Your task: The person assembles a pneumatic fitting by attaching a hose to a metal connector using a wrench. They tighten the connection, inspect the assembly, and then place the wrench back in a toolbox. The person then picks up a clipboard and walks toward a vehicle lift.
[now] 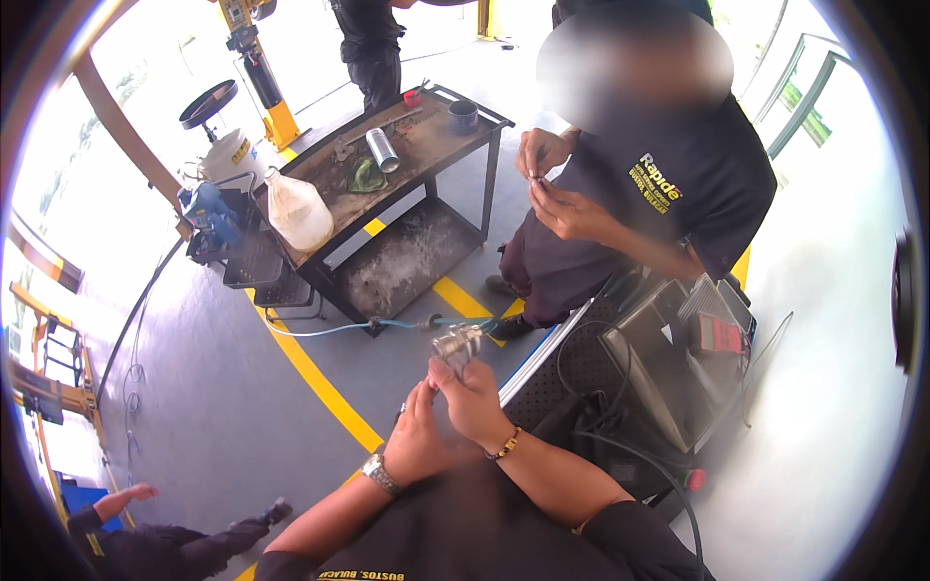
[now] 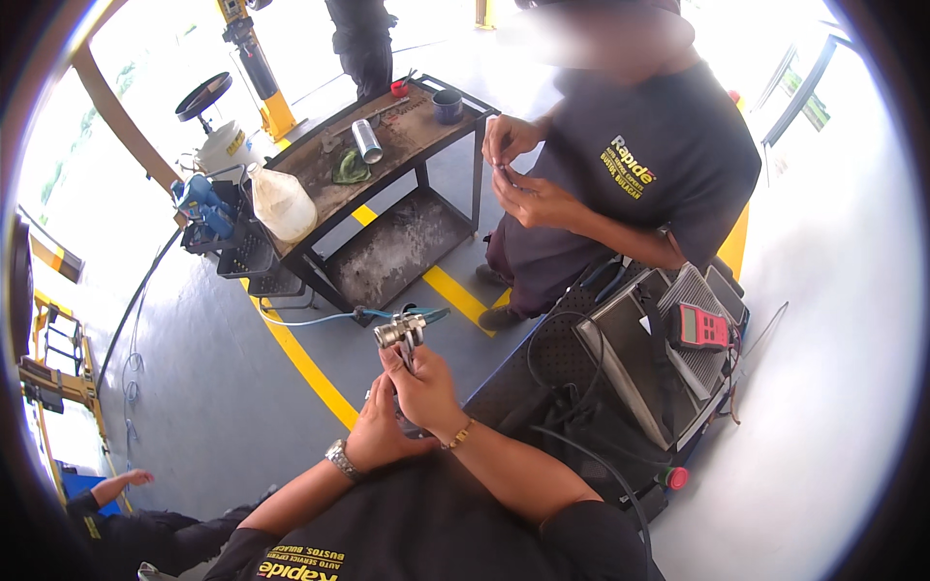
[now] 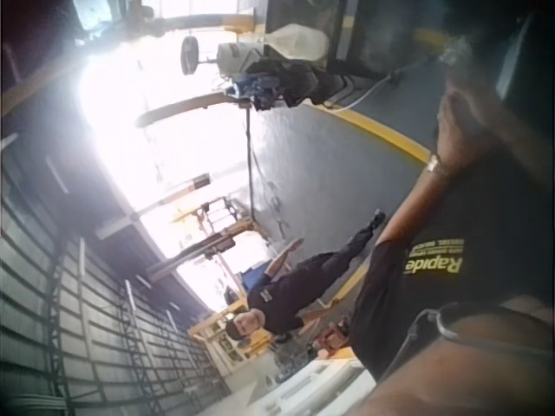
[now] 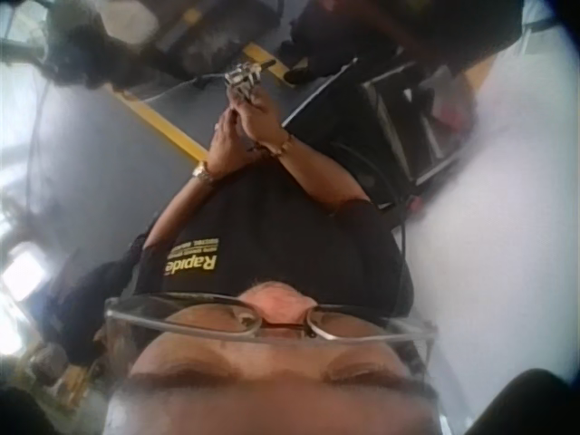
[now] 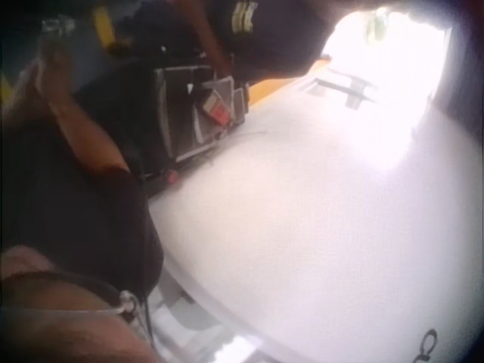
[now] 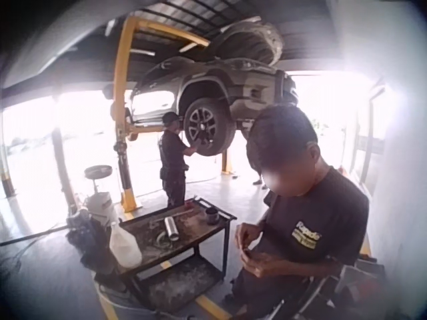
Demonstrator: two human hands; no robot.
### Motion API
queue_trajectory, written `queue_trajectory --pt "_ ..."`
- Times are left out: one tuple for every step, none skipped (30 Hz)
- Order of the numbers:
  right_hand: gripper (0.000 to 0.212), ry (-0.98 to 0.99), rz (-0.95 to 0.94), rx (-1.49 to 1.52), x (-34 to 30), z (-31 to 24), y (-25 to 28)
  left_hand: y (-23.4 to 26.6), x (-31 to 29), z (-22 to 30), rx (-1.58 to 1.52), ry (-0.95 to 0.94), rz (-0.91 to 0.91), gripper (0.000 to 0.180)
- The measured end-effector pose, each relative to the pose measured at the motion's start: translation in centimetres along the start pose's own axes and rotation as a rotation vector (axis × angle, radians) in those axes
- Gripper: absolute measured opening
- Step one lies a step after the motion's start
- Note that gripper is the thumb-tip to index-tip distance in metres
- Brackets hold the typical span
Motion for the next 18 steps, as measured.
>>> queue_trajectory --pt "0.03 -0.033 -0.01 0.005 -0.1 0.2 0.0 -0.2 0.0 -0.2 0.018 0.002 0.002 0.114" --pt "0.03 -0.066 -0.02 0.011 -0.2 0.5 0.0 -0.3 -0.1 -0.6 0.036 0.002 0.003 0.112" --pt "0.032 -0.037 -0.016 0.006 -0.3 0.8 -0.1 -0.4 -0.1 -0.9 0.054 0.002 0.004 0.111" --pt "0.034 -0.009 -0.013 0.003 -0.4 1.2 -0.3 -0.4 -0.3 -0.8 0.042 0.021 -0.005 0.108" --pt "0.036 0.019 -0.008 0.0 -0.6 1.4 -0.4 -0.4 -0.5 -0.7 0.029 0.039 -0.013 0.105" --pt "0.037 -0.006 -0.008 0.004 -0.8 1.3 -0.3 -0.5 -0.6 -0.6 0.016 0.056 -0.023 0.102" --pt "0.037 -0.03 -0.011 0.008 -0.9 0.9 -0.3 -0.6 -0.7 -0.7 0.016 0.055 -0.022 0.1" --pt "0.038 -0.055 -0.014 0.013 -1.0 0.6 -0.3 -0.7 -0.9 -0.7 0.015 0.052 -0.021 0.098" --pt "0.038 -0.075 -0.019 0.002 -1.1 0.5 -0.2 -0.9 -1.0 -0.8 0.015 0.05 -0.02 0.096" --pt "0.039 -0.091 -0.022 -0.008 -1.1 0.3 -0.2 -0.8 -0.9 -0.7 0.001 0.052 -0.039 0.095" --pt "0.039 -0.107 -0.026 -0.017 -1.1 0.2 -0.1 -0.8 -0.9 -0.6 -0.012 0.053 -0.057 0.095" --pt "0.039 -0.106 -0.032 -0.023 -1.3 0.2 0.0 -0.8 -0.9 -0.6 -0.025 0.055 -0.076 0.094" --pt "0.039 -0.1 -0.038 -0.028 -1.4 0.1 0.2 -0.6 -0.8 -0.4 -0.033 0.04 -0.089 0.093" --pt "0.039 -0.095 -0.045 -0.033 -1.5 0.0 0.3 -0.4 -0.7 -0.2 -0.04 0.026 -0.103 0.092" --pt "0.039 -0.066 -0.005 -0.049 -1.4 -0.1 0.2 -0.3 -0.6 0.0 -0.047 0.012 -0.117 0.09" --pt "0.039 -0.04 0.04 -0.07 -1.4 0.1 0.1 -0.6 -0.5 0.2 -0.056 -0.029 -0.062 0.087" --pt "0.04 -0.015 0.086 -0.09 -1.4 0.2 0.0 -1.0 -0.4 0.3 -0.066 -0.069 -0.007 0.083" --pt "0.04 -0.022 0.112 -0.08 -1.1 0.5 -0.4 -1.5 -0.3 0.4 -0.076 -0.109 0.048 0.079"
Point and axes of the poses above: each hand's wrist, its own x-axis towards the middle knuckle, its own y-axis out of the back of the hand, z = x × y, the point moved 1 cm from there along x, towards the middle knuckle, and after that the axes turned 5 degrees about x, right-handed, at the moved point
